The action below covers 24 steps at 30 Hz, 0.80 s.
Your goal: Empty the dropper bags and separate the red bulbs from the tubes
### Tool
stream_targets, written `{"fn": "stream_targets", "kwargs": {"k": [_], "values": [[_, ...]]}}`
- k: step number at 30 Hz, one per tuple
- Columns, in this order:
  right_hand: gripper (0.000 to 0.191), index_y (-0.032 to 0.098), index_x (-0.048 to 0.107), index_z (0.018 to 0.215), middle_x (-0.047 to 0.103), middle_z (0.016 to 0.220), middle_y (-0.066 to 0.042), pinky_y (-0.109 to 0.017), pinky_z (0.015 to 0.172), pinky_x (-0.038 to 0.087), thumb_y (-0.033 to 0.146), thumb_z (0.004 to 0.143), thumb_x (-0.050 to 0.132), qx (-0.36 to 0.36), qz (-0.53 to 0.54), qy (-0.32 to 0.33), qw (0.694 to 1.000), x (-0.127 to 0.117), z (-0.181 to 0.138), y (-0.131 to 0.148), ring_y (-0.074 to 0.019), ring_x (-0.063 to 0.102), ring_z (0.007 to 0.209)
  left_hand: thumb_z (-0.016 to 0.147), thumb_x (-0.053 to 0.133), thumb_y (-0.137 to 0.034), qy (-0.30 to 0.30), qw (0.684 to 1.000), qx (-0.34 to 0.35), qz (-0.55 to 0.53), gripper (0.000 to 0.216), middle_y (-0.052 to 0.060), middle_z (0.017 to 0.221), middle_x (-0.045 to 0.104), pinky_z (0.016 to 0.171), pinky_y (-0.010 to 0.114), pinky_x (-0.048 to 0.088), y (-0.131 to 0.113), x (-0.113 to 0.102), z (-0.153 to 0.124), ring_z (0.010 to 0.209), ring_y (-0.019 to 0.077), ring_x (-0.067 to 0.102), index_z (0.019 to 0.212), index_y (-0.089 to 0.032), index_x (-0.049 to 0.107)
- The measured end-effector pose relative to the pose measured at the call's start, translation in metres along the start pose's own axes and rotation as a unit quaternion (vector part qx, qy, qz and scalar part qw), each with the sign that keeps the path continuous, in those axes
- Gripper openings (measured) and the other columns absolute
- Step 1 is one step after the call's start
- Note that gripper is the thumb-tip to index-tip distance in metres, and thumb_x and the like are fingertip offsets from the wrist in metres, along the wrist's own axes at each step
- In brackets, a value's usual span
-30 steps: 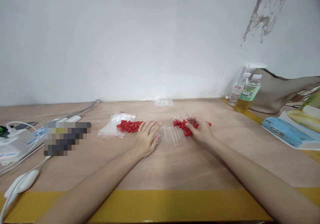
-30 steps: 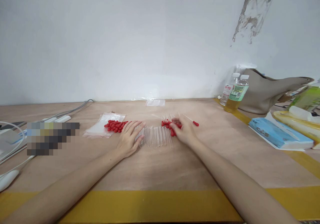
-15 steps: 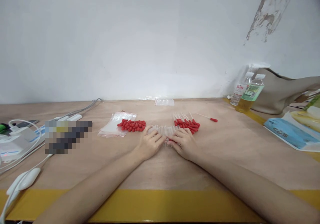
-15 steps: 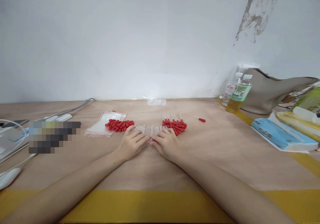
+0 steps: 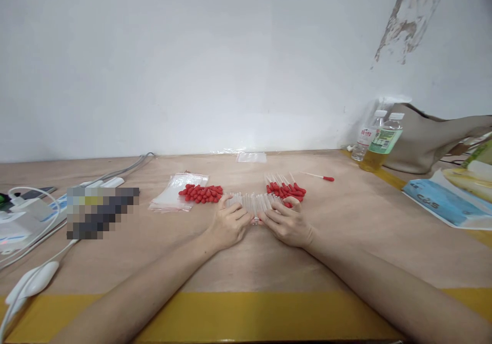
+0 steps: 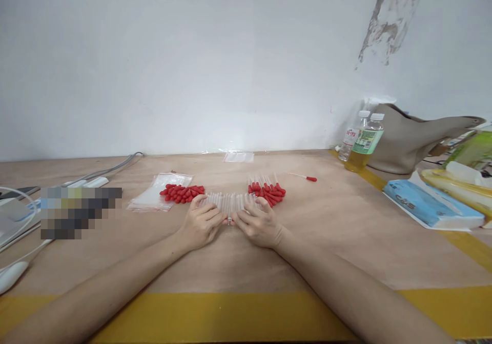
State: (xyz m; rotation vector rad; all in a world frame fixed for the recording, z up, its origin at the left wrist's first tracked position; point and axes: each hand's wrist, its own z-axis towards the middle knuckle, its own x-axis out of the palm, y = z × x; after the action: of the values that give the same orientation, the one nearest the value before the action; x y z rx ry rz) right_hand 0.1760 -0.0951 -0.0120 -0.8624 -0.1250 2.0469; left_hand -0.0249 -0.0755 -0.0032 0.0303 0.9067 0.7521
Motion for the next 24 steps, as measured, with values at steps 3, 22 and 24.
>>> {"fn": "stream_targets", "kwargs": {"k": [3,22,24], "values": [[0.014,0.027,0.061,0.092,0.065,0.070,0.004,-0.035,0.079,0.024,0.022,0.085,0.050,-0.011,0.002,-0.019,1.000,0.000,-0.002,-0.002,-0.0136,0.055,0.078,0.085,0.043,-0.021,-0.003,1.000,-0.006,-0.014,0.020,-0.002,0.058,0.056,0.091,0.042,0.028,0.000,0.000,0.000,0.063,0.0119,0.048,0.072,-0.018,0.058],[0.023,0.029,0.062,0.099,0.066,0.077,0.003,-0.029,0.066,0.033,0.019,0.079,0.057,0.095,0.010,-0.092,0.991,0.001,-0.018,-0.045,-0.0110,0.053,0.067,0.089,0.034,-0.023,0.043,0.984,-0.154,-0.074,0.028,0.002,0.066,0.054,0.065,0.028,0.036,0.017,0.001,-0.012,0.063,0.0132,0.049,0.074,-0.016,0.057],[0.018,0.025,0.063,0.096,0.062,0.078,-0.002,-0.029,0.063,0.038,0.023,0.083,0.051,0.221,0.083,-0.090,0.968,0.003,-0.021,-0.064,-0.0132,0.054,0.069,0.090,0.032,-0.023,0.051,0.975,-0.202,-0.083,0.027,0.003,0.073,0.053,0.062,0.025,0.038,0.022,0.003,-0.011,0.067,0.0135,0.050,0.085,-0.016,0.058]]}}
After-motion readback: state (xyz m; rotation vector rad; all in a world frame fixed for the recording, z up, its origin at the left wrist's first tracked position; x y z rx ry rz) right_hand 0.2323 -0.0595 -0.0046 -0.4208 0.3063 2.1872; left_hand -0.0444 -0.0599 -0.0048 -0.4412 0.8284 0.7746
